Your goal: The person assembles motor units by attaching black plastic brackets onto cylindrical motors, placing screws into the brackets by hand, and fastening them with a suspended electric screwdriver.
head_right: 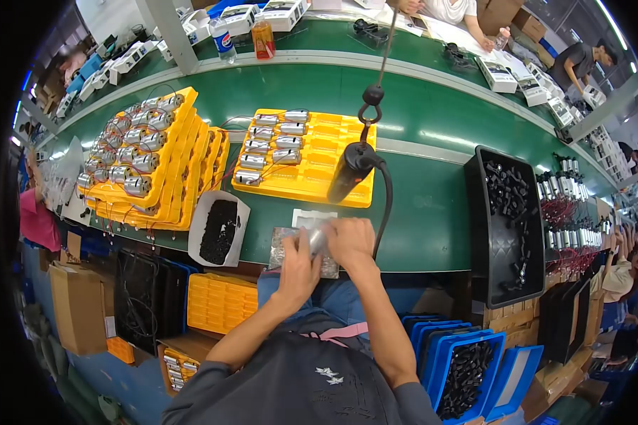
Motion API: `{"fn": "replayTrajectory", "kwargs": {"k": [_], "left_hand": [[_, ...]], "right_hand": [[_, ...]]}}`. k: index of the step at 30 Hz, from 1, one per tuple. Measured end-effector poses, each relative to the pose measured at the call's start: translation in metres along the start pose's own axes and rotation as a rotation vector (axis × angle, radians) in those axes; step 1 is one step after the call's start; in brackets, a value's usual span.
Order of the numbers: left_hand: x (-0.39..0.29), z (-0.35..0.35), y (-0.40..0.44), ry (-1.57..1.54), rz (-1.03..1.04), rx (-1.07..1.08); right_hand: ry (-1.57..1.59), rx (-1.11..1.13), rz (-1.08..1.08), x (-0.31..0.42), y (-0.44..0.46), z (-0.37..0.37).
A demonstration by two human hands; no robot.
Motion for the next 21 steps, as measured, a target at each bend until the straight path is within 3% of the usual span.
{"fn": "replayTrajectory", "kwargs": {"k": [3,8,11,18,21], "left_hand": [[-0.008,0.012,0.012,-0.036,-0.057,0.076],[-0.021,0.012,0.032,0.065,-0.232,0.187],[-0.014,0.020,0.037,0.301,-0.074,0.136],[-0.010,0.014,0.036,0.112,-0.099,0.033],[-0.003,0.016,0.033,0.094,-0.093,0.038]], "right_hand": [[-0.137,-0.117,-0.142,-0.007,0.014,0.003],[-0.085,-0.115,-0.052,-0.014,0.033,0.021],[-0.131,-0.088,-0.050,-0.016,0.042,0.029],[0.102,0.143,0.067,-0.012,0.048,0.015],[0.088,0.087,0.001,-0.013,0.047,0.026]]}}
Point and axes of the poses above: each hand's wrist, its own y-axis towards the middle knuckle, its own z-axis out of the palm, x = y × z, the point moved 2 cm from there along y, towards the middle knuckle, and after that the axes turned 1 degree about y, right-handed, at the moved point
